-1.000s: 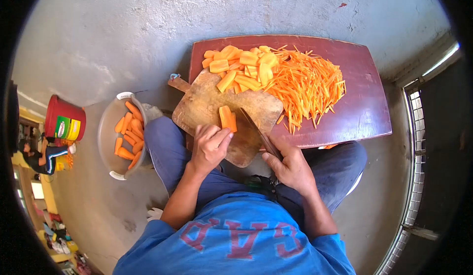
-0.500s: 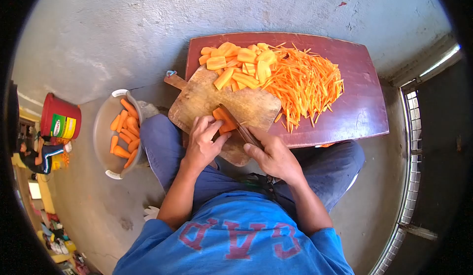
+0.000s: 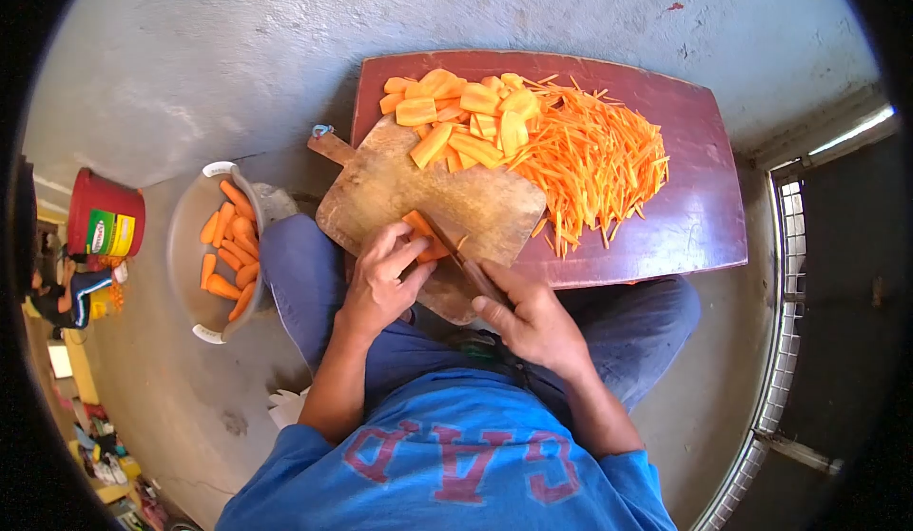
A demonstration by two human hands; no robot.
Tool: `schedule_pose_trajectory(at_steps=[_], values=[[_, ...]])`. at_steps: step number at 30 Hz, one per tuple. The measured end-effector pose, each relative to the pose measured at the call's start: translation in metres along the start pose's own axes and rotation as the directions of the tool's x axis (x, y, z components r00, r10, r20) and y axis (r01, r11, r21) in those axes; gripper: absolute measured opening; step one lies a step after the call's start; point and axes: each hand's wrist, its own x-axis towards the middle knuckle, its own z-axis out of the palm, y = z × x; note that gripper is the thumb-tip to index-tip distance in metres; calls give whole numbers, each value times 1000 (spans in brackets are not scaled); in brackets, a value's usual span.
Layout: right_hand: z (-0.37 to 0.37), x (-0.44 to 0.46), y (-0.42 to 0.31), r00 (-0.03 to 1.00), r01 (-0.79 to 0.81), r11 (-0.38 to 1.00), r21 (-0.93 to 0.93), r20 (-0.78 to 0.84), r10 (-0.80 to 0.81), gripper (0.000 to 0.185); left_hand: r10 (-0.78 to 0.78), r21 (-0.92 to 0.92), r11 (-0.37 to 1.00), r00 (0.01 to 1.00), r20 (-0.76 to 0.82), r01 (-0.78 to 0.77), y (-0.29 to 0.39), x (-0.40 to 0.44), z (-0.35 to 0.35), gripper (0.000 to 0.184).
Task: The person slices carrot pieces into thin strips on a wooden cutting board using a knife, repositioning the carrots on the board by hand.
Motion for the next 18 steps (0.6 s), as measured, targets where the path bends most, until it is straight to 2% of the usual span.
schedule_pose_trajectory(at_steps=[4, 6, 7, 10, 13, 18], values=[[10, -5, -16, 989, 139, 975, -174, -15, -144, 57, 78, 124, 988, 987, 141, -96, 1, 4, -5, 34], [15, -10, -16, 973, 208, 943, -259, -39, -226, 56, 106, 138, 982, 982, 155, -128, 0, 3, -1, 34], [13, -15, -24, 995, 97, 952, -289, -1, -102, 57, 122, 144, 979, 979, 161, -146, -1, 3, 2, 34], [13, -20, -41, 993, -101, 932, -348, 28, 118, 60, 113, 158, 977, 975, 190, -144, 1, 5, 2, 37], [12, -25, -28, 997, 59, 942, -329, -22, -70, 62, 94, 126, 985, 977, 192, -120, -1, 4, 2, 39], [5, -23, -37, 999, 49, 940, -337, 28, -42, 62, 95, 86, 990, 983, 160, -110, 0, 6, 2, 39]])
